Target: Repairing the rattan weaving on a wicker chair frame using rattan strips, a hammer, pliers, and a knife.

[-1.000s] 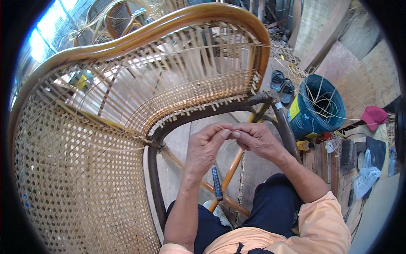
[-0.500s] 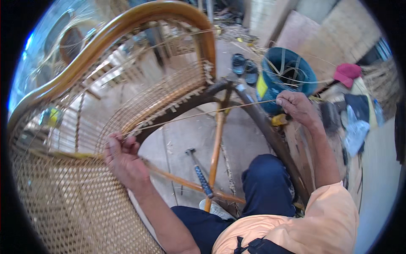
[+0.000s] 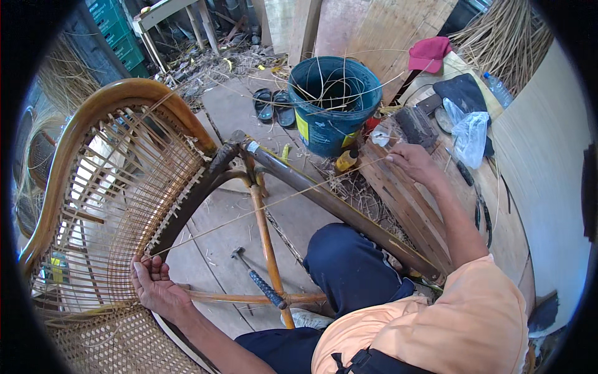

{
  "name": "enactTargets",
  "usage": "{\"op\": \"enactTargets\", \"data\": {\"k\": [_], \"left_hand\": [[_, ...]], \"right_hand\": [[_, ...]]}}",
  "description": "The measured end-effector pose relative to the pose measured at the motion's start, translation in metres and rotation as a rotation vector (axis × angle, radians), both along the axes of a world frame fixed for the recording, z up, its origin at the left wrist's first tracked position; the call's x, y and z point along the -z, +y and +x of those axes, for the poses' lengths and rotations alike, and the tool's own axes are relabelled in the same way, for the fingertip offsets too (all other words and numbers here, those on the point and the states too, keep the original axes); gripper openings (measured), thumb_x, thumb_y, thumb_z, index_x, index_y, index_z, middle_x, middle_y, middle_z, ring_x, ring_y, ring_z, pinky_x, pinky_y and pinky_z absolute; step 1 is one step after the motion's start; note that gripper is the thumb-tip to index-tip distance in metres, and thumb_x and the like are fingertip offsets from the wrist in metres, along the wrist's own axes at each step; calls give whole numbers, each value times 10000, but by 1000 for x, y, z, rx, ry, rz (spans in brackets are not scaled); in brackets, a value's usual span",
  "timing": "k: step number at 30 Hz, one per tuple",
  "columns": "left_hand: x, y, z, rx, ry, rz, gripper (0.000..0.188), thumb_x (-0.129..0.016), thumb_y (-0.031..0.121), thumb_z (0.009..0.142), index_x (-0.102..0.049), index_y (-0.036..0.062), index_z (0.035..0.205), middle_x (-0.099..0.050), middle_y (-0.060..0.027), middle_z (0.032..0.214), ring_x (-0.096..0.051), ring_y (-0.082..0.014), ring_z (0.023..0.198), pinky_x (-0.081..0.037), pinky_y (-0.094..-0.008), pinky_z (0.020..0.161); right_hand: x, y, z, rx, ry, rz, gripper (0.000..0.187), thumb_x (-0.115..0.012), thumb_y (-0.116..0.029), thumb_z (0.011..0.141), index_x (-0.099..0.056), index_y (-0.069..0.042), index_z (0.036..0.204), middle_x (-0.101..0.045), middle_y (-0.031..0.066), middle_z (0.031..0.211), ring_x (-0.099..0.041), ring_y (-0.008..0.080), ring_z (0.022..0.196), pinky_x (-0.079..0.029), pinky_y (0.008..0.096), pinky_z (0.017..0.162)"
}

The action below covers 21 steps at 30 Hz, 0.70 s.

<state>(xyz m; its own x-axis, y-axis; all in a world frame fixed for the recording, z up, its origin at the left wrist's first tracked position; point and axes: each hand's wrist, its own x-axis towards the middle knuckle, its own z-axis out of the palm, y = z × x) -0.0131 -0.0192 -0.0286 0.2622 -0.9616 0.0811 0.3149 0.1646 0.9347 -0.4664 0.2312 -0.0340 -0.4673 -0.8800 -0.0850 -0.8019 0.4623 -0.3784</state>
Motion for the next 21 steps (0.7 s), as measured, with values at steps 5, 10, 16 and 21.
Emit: {"op": "enactTargets", "data": {"k": [5, 10, 16, 21], "left_hand": [[-3, -1, 0, 21, 78, 15, 224, -573, 210, 921, -586, 41, 1068, -631, -39, 895, -626, -130, 735, -470, -204, 614], [-19, 24, -32, 343, -217, -16, 313, -540, 256, 932, -571, 30, 1146, -625, -34, 968, -607, -157, 869, -465, -265, 728], [-6, 86, -137, 781, -575, -153, 274, -535, 213, 940, -629, -17, 1054, -645, -34, 840, -590, -93, 777, -478, -254, 704], [-31, 83, -157, 868, -544, -15, 244, -547, 208, 924, -619, 17, 1057, -638, -72, 804, -609, -156, 733, -488, -287, 675]], "right_hand": [[26, 8, -8, 78, 85, -347, 155, -518, -170, 907, -587, -39, 953, -622, 159, 876, -610, 300, 808, -480, 387, 701], [11, -32, 18, 516, -1326, -891, 97, -497, -171, 938, -530, -88, 977, -614, 65, 854, -594, 191, 742, -484, 324, 630], [-16, -93, 133, 229, -1669, -775, 100, -563, -160, 916, -545, -96, 991, -611, 22, 861, -585, 125, 737, -488, 262, 609], [-16, -120, 155, 169, -1643, -783, 72, -595, -124, 894, -597, -76, 948, -626, 12, 827, -581, 93, 699, -469, 220, 595]]}}
